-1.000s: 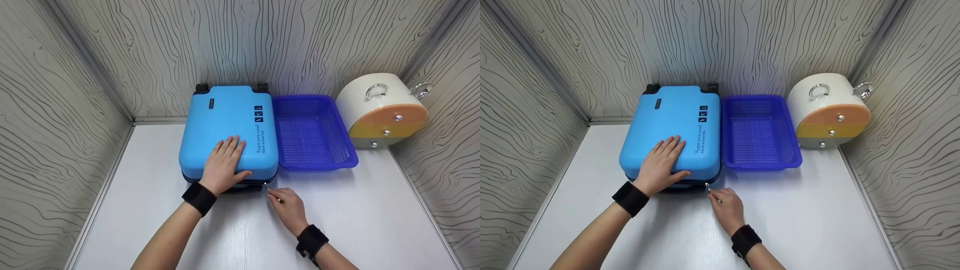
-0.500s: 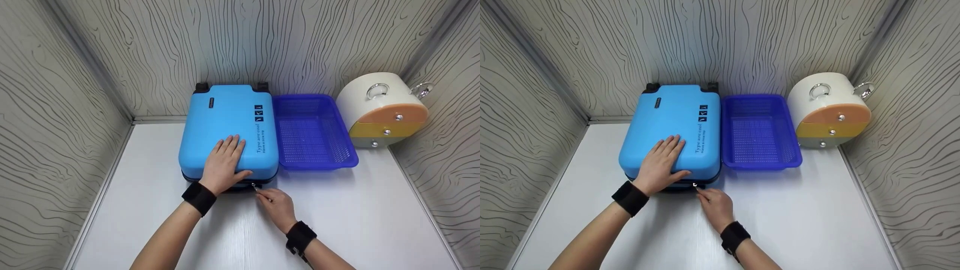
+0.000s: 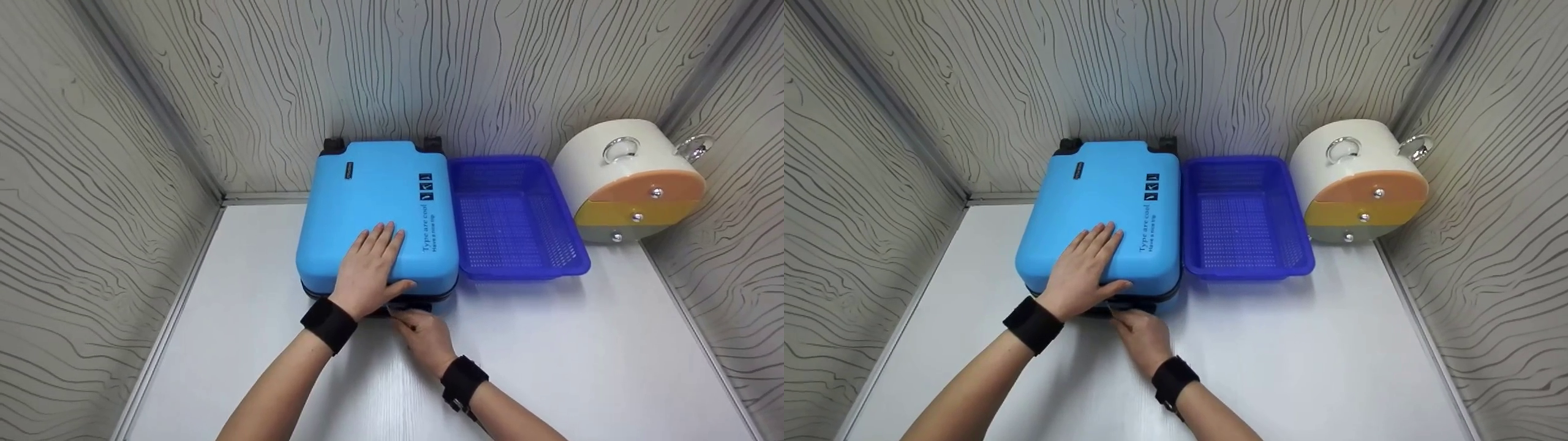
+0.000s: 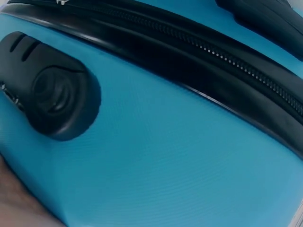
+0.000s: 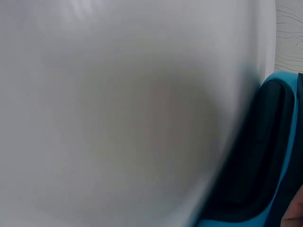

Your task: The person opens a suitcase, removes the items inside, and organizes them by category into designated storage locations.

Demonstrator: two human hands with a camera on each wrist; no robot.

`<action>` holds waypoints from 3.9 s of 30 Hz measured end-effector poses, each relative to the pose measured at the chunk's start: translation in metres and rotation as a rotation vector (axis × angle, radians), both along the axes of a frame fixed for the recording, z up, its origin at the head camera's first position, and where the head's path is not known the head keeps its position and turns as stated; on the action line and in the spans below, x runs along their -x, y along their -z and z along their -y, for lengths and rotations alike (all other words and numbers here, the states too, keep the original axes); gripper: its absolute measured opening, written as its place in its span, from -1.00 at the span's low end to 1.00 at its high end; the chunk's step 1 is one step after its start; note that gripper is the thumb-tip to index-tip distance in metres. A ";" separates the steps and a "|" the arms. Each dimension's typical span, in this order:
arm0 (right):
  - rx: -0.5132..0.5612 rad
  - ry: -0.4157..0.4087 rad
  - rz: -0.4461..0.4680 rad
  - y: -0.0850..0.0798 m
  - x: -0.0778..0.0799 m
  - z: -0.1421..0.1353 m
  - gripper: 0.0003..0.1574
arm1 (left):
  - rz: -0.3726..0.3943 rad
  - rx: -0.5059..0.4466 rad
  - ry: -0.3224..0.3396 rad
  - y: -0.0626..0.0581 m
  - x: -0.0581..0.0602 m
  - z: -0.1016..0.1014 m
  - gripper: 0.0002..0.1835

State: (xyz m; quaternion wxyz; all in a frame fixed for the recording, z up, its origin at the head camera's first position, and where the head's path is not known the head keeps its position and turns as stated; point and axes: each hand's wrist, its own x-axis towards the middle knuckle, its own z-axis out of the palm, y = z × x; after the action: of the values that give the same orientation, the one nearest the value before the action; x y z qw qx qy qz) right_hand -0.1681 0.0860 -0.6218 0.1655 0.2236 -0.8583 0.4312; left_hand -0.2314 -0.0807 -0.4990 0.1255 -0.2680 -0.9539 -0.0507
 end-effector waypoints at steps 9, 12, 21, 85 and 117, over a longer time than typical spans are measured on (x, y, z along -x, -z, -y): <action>0.042 0.038 -0.276 -0.008 -0.004 -0.057 -0.62 | -0.001 0.007 0.007 0.002 -0.003 -0.004 0.08; 0.053 0.073 -0.377 -0.027 0.008 -0.080 -0.47 | -0.015 0.010 0.002 0.001 -0.003 -0.002 0.08; -0.523 -0.114 -0.303 -0.102 0.061 -0.091 0.48 | -0.003 0.038 -0.002 0.000 0.000 0.000 0.08; -0.630 -0.190 -0.174 -0.110 0.085 -0.066 0.42 | 0.259 -0.783 -0.502 0.100 -0.075 0.077 -0.88; -0.607 -0.188 -0.187 -0.110 0.084 -0.064 0.38 | 0.358 -0.861 -0.736 0.084 -0.011 0.161 -0.71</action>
State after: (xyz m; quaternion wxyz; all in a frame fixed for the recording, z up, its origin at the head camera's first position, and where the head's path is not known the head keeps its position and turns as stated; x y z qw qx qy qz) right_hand -0.2524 0.1498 -0.5123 0.1287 0.3795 -0.9044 0.1467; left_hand -0.2203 -0.2417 -0.5832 0.0696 0.1679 -0.8840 -0.4307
